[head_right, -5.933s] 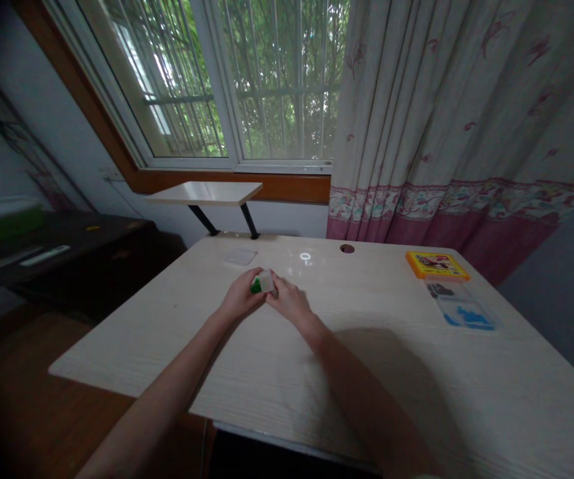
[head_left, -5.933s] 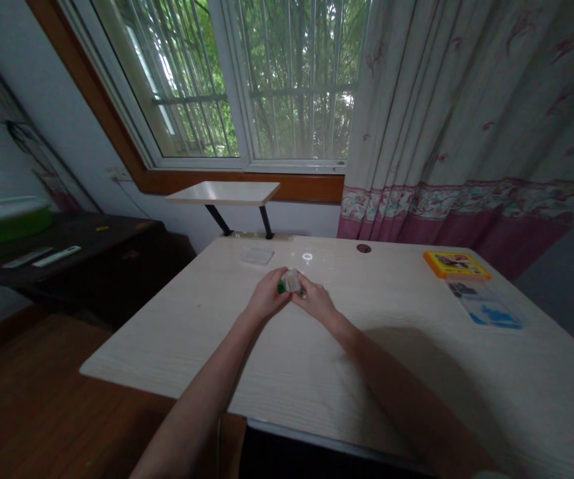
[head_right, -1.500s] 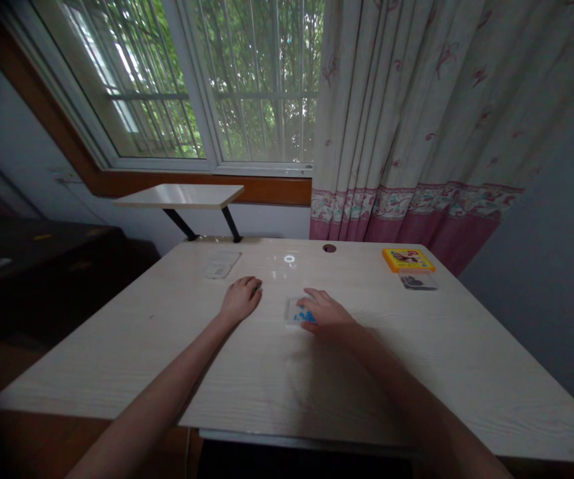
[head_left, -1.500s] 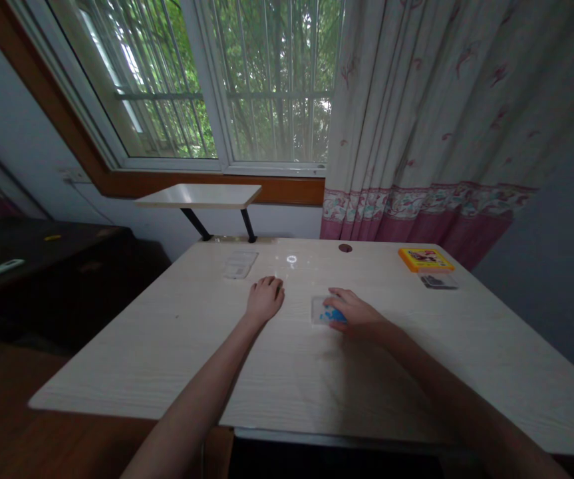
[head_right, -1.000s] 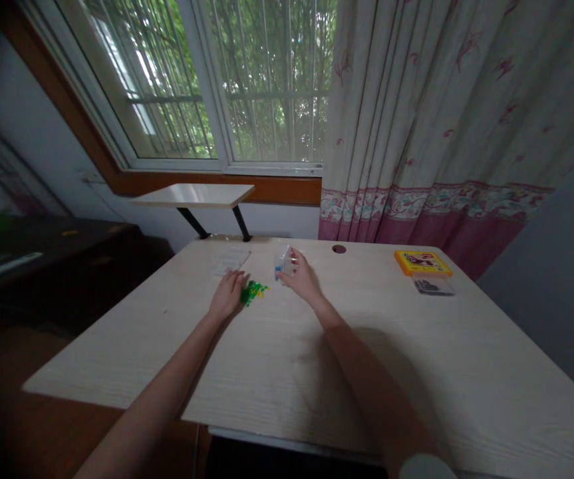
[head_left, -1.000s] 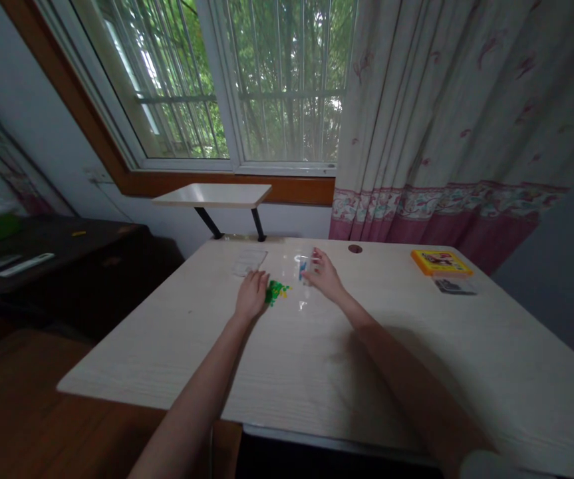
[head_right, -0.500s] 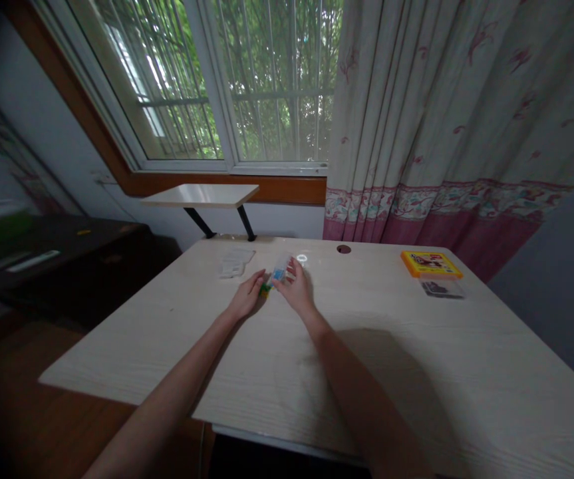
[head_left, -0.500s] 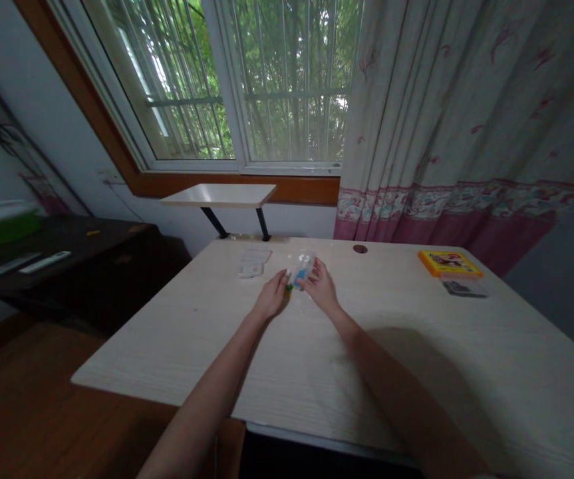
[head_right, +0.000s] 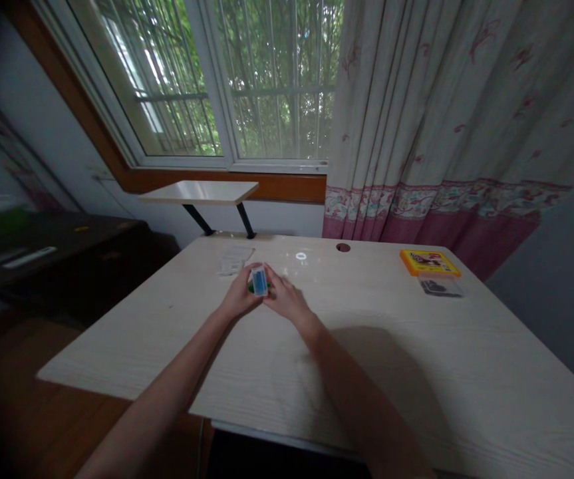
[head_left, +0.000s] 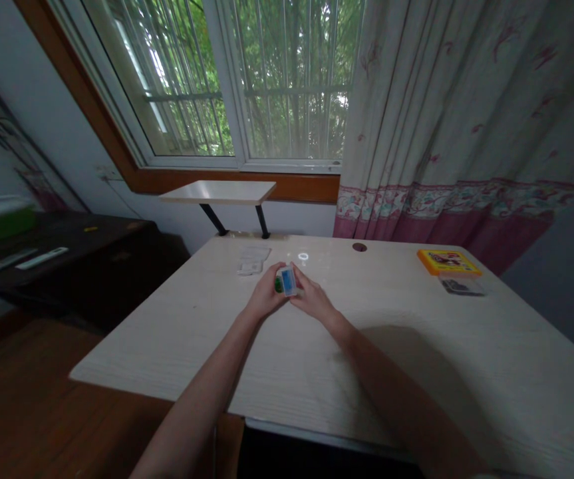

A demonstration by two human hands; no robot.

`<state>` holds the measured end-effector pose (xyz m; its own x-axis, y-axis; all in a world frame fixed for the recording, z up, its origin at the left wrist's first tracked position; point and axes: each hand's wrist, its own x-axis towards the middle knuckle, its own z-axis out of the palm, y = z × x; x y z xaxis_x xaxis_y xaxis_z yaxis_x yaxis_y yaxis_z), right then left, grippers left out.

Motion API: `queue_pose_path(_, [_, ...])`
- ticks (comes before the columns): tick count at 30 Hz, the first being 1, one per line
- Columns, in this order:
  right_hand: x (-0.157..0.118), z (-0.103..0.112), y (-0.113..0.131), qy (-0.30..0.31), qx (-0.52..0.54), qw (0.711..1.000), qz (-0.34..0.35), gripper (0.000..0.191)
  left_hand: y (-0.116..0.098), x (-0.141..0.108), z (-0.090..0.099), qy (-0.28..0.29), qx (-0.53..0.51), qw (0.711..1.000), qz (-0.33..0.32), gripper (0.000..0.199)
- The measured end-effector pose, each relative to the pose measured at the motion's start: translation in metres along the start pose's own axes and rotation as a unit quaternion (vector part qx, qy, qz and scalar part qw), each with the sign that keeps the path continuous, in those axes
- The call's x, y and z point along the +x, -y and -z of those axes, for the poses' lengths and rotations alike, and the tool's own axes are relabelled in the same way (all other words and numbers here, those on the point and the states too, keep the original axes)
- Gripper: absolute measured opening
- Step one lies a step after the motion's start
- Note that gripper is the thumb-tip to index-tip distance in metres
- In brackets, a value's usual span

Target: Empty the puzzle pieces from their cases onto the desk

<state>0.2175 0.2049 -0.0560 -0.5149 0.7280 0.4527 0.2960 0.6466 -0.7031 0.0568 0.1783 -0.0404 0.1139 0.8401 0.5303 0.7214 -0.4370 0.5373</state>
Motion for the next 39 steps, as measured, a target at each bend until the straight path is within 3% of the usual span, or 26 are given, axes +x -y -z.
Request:
queue_pose_path(14, [0.004,-0.003,0.007,-0.005,0.054,0.998,-0.026,0.081,0.003,0.002,-0.004,-0.015,0.028,0.999,0.020,0.070])
queue_pose_path(25, [0.005,-0.005,0.004,-0.020,0.061,0.998,0.024,0.075,0.011,0.003,-0.004,-0.016,0.036,0.999,0.004,0.071])
queue_pose_path(39, [0.004,-0.005,0.002,-0.034,0.002,0.999,0.012,0.072,0.027,0.002,0.003,0.041,0.030,0.998,-0.045,0.071])
